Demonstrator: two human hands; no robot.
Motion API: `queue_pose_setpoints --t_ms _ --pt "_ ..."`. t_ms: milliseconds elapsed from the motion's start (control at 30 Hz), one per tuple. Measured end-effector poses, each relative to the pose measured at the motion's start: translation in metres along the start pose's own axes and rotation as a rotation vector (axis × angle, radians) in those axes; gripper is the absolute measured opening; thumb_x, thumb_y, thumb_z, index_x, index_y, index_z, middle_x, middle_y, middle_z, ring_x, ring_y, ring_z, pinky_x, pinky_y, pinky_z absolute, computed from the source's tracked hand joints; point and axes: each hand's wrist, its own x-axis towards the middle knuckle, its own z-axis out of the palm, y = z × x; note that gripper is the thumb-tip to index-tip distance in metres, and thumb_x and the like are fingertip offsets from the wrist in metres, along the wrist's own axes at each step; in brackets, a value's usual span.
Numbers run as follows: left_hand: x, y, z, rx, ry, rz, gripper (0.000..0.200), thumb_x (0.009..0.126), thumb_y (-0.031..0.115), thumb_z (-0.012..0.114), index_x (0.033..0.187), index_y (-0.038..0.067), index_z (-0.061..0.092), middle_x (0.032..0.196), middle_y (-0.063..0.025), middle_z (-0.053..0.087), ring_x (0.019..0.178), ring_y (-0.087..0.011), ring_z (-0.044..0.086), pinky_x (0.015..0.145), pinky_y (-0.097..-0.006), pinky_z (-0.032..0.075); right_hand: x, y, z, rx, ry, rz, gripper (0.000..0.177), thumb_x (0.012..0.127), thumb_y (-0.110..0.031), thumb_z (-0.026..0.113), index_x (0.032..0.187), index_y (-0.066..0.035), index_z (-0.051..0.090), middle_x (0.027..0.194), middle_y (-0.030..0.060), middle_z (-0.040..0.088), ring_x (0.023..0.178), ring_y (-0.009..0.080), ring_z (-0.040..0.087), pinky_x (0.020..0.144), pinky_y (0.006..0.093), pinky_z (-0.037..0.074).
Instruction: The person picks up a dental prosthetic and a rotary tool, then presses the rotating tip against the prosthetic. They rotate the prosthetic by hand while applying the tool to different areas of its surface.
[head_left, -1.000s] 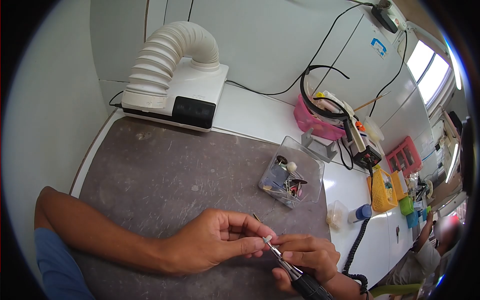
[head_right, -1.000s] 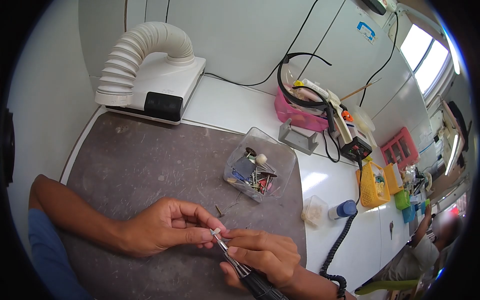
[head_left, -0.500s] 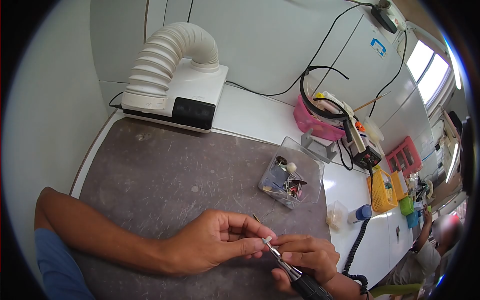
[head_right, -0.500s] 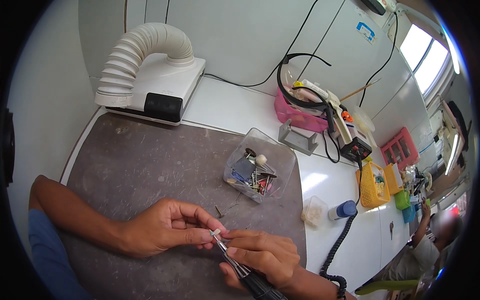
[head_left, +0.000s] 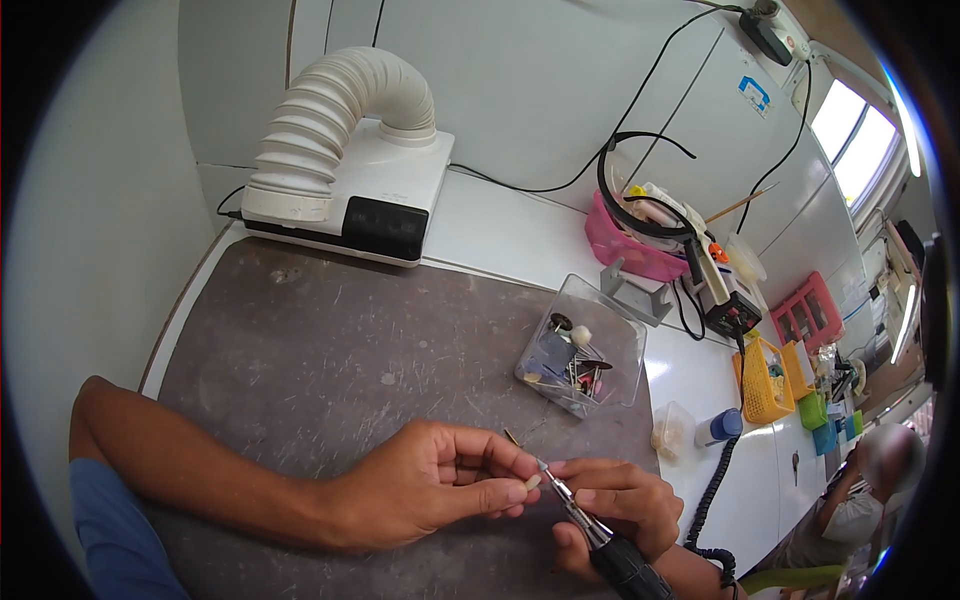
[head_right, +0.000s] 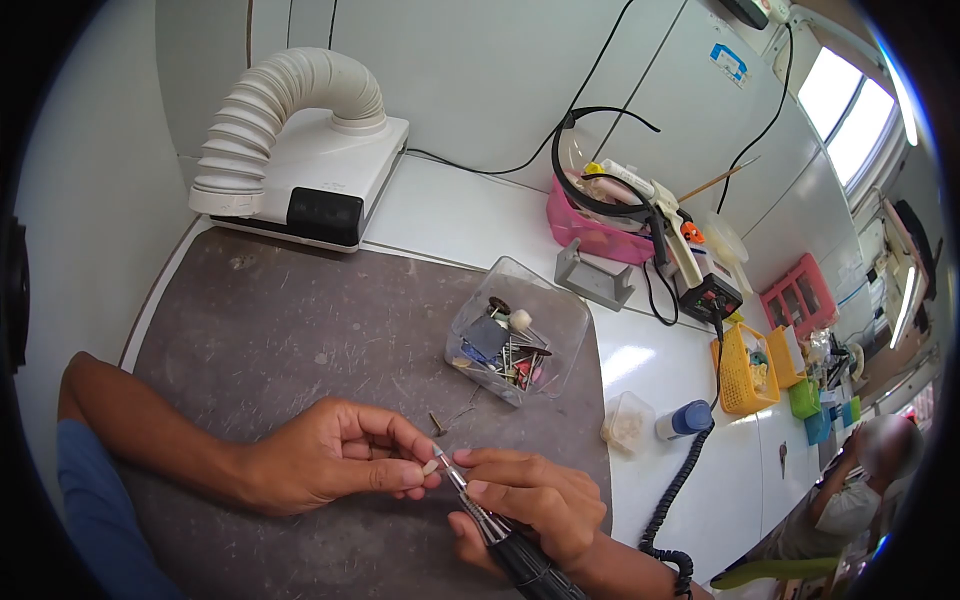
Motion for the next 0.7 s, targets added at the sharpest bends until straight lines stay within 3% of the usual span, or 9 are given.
queue_pose_setpoints --t_ms 400,700 --pt "0.000 0.002 0.000 0.012 -0.005 -0.011 0.027 0.089 0.006 0.060 0.114 -0.004 0.056 0.105 -0.0093 0.062 0.092 -0.0105 0.060 0.087 -0.0231 0.049 0.012 -0.008 -0.007 0.030 -0.110 -0.008 0.034 0.067 -0.008 0.080 0.091 -0.002 0.057 0.082 0.0169 0.067 0.079 0.0288 0.070 0.058 0.0297 0.057" --pt "0.000 0.003 0.001 0.028 -0.009 0.000 0.027 0.090 0.006 0.060 0.115 -0.004 0.056 0.105 -0.0093 0.062 0.092 -0.0099 0.060 0.087 -0.0225 0.049 0.012 -0.007 -0.006 0.038 -0.079 0.001 0.034 0.067 -0.006 0.080 0.091 -0.002 0.057 0.083 0.0170 0.067 0.079 0.0284 0.070 0.058 0.0298 0.057"
